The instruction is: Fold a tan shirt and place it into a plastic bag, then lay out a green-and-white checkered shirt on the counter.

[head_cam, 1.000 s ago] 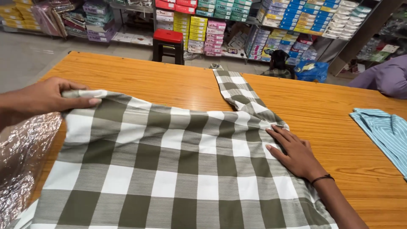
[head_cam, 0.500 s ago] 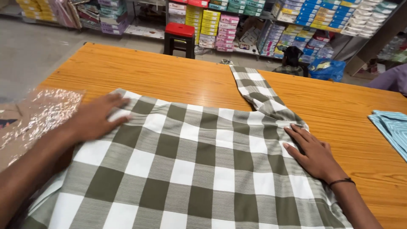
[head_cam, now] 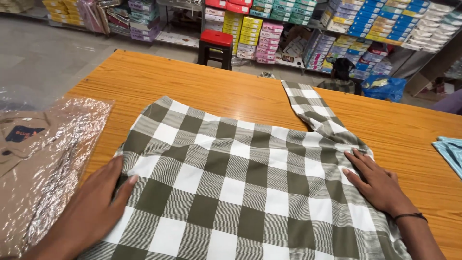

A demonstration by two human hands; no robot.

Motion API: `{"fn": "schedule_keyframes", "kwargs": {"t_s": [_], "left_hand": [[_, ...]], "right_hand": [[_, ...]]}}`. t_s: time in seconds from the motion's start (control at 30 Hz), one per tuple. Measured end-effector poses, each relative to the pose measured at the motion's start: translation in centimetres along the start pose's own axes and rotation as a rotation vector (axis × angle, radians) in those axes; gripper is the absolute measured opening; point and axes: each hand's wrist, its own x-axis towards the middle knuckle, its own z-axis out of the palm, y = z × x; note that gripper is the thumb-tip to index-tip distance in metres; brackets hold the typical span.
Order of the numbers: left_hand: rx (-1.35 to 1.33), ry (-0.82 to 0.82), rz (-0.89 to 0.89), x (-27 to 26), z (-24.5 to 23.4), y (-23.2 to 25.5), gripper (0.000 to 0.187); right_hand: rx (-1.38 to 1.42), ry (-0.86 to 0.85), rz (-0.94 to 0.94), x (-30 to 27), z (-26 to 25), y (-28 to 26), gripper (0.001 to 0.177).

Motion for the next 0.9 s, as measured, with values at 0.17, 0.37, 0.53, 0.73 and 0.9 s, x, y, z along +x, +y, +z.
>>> {"fn": "schedule_keyframes", "kwargs": {"t_s": [0.17,0.37,0.53,0.73,0.9], "left_hand": [[0.281,0.203,0.155,-4.1,4.5,-7.4,0.066],[0.377,0.219,0.115,-7.0,8.3,-16.8,0.047],[0.731,0.291,0.058,-7.3,5.2,-14.3,0.049],[0.741,0.487,0.031,-7.0,2.0,-10.8,0.061],[0.115,0.603,0.152,-7.7,3.8,-16.1,0.052]], "right_hand": [[0.017,0.01,0.001,-0.2,0.0,-0.2,0.072],[0.017,0.02,-0.01,-0.2,0.1,0.0,0.071],[0.032,0.046,-0.025,0.0,0.4,0.3,0.071],[0.015,0.041,-0.011,0.1,0.5,0.4,0.07],[0.017,0.045,-0.017,0.0,0.5,0.3,0.07]]}}
